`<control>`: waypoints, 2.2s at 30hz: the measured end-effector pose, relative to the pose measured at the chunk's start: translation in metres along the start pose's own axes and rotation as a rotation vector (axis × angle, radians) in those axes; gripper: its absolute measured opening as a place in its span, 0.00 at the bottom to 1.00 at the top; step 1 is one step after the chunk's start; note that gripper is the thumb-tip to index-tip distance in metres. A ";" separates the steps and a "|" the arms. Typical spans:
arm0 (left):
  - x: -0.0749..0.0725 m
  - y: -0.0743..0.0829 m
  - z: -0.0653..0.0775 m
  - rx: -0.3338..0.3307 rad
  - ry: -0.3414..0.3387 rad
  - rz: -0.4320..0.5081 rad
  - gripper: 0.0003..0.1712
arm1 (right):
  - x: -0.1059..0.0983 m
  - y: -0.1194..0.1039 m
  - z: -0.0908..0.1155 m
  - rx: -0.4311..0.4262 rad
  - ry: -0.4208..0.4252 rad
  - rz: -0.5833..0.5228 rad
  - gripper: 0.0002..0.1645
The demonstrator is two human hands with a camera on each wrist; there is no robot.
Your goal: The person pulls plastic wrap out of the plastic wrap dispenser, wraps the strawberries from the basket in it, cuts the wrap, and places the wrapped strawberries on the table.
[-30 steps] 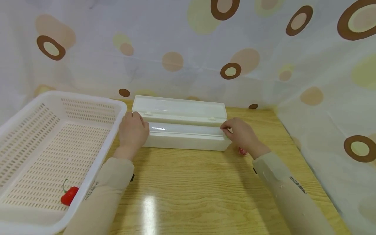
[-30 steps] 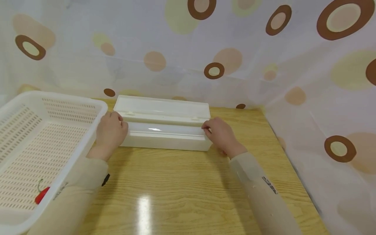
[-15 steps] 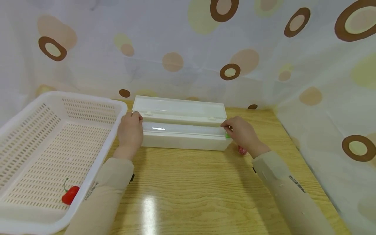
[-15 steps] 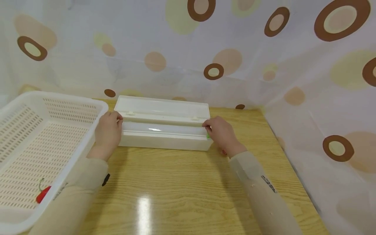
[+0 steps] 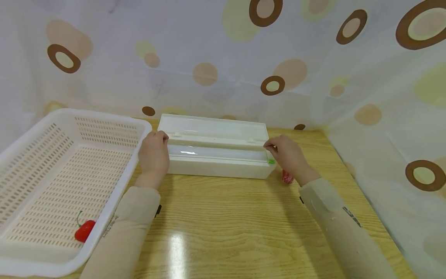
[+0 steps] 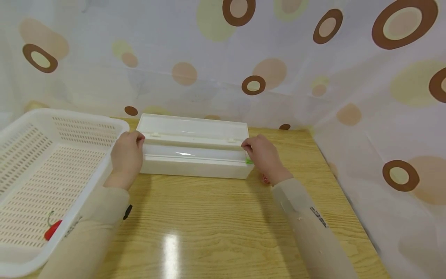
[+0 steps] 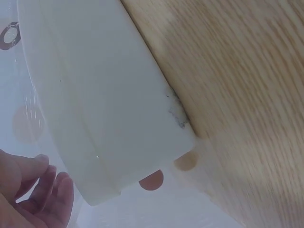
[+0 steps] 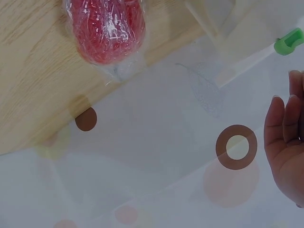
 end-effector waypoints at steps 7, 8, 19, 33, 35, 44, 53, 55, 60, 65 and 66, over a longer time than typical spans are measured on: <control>-0.005 0.002 0.000 0.002 0.017 0.009 0.09 | -0.007 0.000 0.000 -0.009 0.017 -0.007 0.12; -0.006 0.003 -0.001 0.001 0.022 0.010 0.09 | -0.008 0.001 -0.001 -0.008 0.020 -0.005 0.12; -0.013 0.006 -0.001 -0.016 0.073 0.029 0.09 | -0.017 0.000 -0.001 -0.012 0.043 -0.040 0.13; -0.026 0.013 -0.001 -0.029 0.115 0.064 0.12 | -0.033 -0.005 -0.001 -0.040 0.117 -0.065 0.10; -0.028 0.013 -0.002 -0.026 0.120 0.068 0.12 | -0.036 -0.006 -0.001 -0.043 0.125 -0.060 0.10; -0.034 0.016 -0.005 0.002 0.174 0.094 0.12 | -0.046 -0.007 -0.003 -0.034 0.174 -0.038 0.11; -0.044 0.024 -0.006 0.013 0.198 0.147 0.11 | -0.057 -0.012 -0.001 -0.041 0.249 -0.047 0.10; -0.045 0.027 -0.008 0.008 0.191 0.150 0.11 | -0.059 -0.012 -0.001 -0.039 0.260 -0.042 0.10; -0.048 0.031 -0.011 -0.011 0.183 0.140 0.12 | -0.064 -0.014 0.001 -0.044 0.288 -0.035 0.10; -0.055 0.034 -0.012 -0.001 0.206 0.156 0.13 | -0.070 -0.017 0.001 -0.080 0.332 -0.014 0.10; -0.056 0.034 -0.012 0.000 0.209 0.160 0.13 | -0.072 -0.018 0.001 -0.087 0.340 -0.009 0.10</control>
Point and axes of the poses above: each hand's wrist, its own z-axis away from the middle knuckle, its own x-axis out of the palm, y = z × x, the point moved 6 cm from there along -z, towards the middle knuckle, and after that the axes turned 5 degrees about -x, right-handed, at the moved point
